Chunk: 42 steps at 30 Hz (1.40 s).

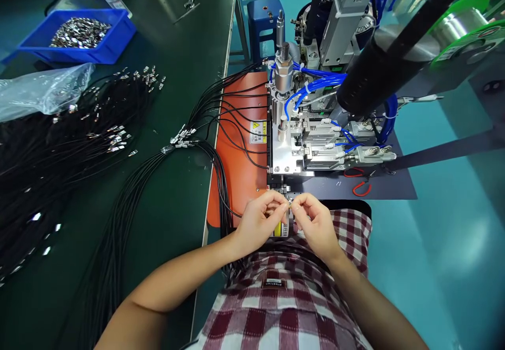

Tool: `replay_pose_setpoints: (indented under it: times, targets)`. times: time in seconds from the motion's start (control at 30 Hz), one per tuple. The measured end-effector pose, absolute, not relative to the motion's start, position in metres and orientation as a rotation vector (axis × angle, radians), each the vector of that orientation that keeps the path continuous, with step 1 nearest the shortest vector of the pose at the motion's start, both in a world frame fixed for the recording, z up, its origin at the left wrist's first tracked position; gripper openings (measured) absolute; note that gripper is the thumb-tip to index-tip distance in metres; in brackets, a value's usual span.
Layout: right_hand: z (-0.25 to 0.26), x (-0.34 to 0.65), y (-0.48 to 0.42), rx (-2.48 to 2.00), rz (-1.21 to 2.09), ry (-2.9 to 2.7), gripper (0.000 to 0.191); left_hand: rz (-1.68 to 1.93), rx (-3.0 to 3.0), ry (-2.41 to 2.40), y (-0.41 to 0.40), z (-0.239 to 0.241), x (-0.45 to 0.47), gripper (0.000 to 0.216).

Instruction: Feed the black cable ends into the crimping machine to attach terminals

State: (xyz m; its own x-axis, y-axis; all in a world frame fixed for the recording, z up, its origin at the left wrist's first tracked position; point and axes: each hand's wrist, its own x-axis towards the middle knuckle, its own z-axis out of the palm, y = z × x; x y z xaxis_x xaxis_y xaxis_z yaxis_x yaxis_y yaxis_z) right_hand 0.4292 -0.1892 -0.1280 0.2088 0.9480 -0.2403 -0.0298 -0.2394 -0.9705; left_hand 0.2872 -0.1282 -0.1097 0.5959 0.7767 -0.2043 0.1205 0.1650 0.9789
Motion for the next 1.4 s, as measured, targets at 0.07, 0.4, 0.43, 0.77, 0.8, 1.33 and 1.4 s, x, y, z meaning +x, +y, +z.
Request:
replay_pose_setpoints:
  times: [0.07,0.4,0.43,0.77,0.8,1.33,1.4]
  targets:
    - [-0.128,0.430,-0.188,-1.427,1.309,-0.830,0.022,0.579,1.429,0.841,-0.129,-0.111,0.286,0.015]
    - [-0.128,0.436,-0.189,-1.419,1.413,-0.741,0.029,0.327,1.483,0.739,-0.109,-0.104,0.283,0.016]
    - [-0.128,0.439,-0.187,-1.447,1.378,-0.755,0.028,0.338,1.560,0.764,-0.108,-0.102,0.282,0.017]
    - [-0.149,0.455,-0.156,-1.521,1.278,-0.924,0.023,0.467,2.516,0.794,-0.088,-0.127,0.274,0.026]
    - [-0.151,0.455,-0.155,-1.528,1.269,-0.938,0.022,0.443,2.589,0.784,-0.086,-0.129,0.274,0.027]
    - [-0.159,0.454,-0.153,-1.634,1.128,-1.092,0.018,0.300,2.917,0.706,-0.080,-0.134,0.270,0.030]
    - [-0.160,0.454,-0.153,-1.634,1.113,-1.105,0.018,0.270,2.924,0.719,-0.080,-0.134,0.270,0.030]
